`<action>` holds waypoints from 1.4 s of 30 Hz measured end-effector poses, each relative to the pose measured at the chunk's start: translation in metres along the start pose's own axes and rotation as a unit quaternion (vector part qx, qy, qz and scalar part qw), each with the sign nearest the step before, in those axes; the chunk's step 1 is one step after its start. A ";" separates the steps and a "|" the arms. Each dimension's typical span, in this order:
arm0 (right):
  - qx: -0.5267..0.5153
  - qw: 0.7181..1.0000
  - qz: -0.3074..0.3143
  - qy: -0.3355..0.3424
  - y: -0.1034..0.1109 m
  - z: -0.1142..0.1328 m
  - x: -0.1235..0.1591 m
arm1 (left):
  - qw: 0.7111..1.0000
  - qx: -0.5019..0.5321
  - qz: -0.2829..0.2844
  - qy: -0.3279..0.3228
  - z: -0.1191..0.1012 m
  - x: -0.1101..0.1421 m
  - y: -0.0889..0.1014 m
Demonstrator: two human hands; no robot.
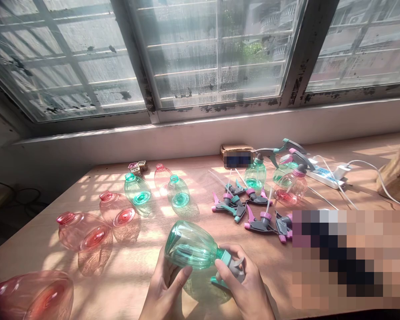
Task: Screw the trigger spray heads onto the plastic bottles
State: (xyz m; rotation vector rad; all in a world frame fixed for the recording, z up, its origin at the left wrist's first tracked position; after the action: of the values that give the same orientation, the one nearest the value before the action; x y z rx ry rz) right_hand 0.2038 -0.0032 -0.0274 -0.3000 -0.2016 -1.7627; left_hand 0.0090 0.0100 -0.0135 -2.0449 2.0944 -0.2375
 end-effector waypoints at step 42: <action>-0.030 0.999 0.006 0.022 -0.002 0.003 0.002 | 1.000 0.006 -0.014 -0.003 0.006 0.000 0.002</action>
State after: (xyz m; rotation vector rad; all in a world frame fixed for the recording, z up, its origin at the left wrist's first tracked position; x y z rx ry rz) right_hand 0.2013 -0.0033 -0.0240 -0.3050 -0.1167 -1.7642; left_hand 0.0085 0.0103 -0.0200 -2.0670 2.0554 -0.2475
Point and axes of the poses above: each hand's wrist, its own x-axis away from the middle knuckle, its own y-axis out of the back of the hand, z = x × y, the point moved 3 cm from there along -x, towards the middle knuckle, and after that the axes turned 8 degrees about -y, right-handed, at the moved point
